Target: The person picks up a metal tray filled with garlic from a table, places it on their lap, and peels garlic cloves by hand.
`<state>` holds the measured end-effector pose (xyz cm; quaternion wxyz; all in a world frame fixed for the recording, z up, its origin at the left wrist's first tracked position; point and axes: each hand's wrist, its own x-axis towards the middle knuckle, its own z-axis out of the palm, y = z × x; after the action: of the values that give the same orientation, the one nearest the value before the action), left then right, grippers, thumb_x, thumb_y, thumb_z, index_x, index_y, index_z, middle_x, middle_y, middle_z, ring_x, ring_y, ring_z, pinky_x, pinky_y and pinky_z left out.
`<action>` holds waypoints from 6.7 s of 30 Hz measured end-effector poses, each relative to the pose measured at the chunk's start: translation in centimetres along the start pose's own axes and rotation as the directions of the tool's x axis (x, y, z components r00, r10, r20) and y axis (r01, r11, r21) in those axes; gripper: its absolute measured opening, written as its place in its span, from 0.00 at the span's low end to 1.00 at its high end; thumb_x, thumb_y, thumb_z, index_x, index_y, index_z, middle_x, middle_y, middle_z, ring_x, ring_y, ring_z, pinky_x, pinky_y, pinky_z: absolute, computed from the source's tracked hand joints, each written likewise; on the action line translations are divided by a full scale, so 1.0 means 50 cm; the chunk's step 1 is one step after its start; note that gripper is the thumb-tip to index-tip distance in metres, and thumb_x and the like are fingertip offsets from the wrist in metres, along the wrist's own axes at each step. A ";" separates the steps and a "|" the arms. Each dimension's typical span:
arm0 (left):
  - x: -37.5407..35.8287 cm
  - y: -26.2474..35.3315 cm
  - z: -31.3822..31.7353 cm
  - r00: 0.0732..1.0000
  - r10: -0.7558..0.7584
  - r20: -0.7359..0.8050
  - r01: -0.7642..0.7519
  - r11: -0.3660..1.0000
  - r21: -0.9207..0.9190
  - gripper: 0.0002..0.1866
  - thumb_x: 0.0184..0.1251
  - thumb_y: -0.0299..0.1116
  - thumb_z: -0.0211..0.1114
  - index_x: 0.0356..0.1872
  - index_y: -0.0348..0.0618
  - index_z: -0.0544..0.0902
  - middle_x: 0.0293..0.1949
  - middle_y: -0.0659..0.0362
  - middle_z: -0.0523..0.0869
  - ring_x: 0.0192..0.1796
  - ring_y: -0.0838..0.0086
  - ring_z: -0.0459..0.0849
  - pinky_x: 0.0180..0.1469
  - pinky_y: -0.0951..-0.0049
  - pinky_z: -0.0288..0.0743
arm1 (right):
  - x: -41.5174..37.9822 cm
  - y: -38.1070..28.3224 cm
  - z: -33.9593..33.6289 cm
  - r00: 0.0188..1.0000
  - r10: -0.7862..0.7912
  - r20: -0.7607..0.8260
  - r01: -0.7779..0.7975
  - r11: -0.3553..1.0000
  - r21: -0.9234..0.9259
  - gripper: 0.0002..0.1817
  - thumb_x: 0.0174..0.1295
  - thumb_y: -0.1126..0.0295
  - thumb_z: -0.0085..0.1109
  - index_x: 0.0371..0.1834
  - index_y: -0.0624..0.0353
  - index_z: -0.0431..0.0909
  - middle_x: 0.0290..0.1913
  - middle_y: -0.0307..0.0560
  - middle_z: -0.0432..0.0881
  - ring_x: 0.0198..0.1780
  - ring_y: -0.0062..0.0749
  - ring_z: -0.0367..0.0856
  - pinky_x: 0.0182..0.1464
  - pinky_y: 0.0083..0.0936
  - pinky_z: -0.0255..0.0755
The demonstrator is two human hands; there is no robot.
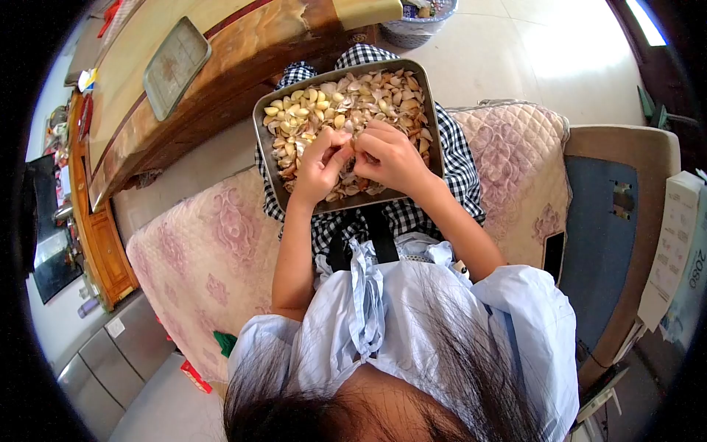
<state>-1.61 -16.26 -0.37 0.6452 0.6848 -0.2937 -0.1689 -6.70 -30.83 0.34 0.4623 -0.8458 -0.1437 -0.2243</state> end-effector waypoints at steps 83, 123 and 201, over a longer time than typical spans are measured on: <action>-0.013 0.014 0.007 0.985 -0.163 -0.054 0.147 0.962 -0.232 0.08 0.58 0.23 0.59 0.36 0.36 0.70 0.28 0.57 0.80 0.30 0.80 0.80 0.32 0.82 0.74 | 0.020 0.007 -0.023 0.986 -0.114 -0.120 0.114 0.993 -0.007 0.09 0.39 0.76 0.63 0.26 0.60 0.76 0.28 0.43 0.75 0.33 0.37 0.73 0.34 0.27 0.67; -0.003 -0.008 0.014 0.951 0.177 -0.252 -0.036 0.877 0.478 0.12 0.51 0.21 0.62 0.39 0.39 0.74 0.31 0.55 0.78 0.30 0.70 0.78 0.31 0.74 0.71 | 0.005 0.008 -0.036 0.990 0.137 -0.016 -0.128 0.957 0.261 0.07 0.45 0.81 0.57 0.27 0.61 0.71 0.26 0.44 0.71 0.30 0.34 0.69 0.34 0.25 0.64; 0.000 0.008 0.012 0.937 0.328 -0.117 -0.305 0.936 0.178 0.09 0.51 0.18 0.62 0.34 0.37 0.75 0.32 0.56 0.80 0.33 0.73 0.79 0.37 0.78 0.73 | 0.000 0.009 -0.030 0.896 0.354 0.268 -0.439 0.791 0.425 0.09 0.59 0.72 0.52 0.39 0.65 0.67 0.35 0.42 0.74 0.34 0.21 0.73 0.34 0.20 0.69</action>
<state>-2.05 -16.71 -0.05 0.6278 0.6874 -0.3649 0.0113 -6.84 -32.33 0.72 0.6776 -0.7335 -0.0528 -0.0050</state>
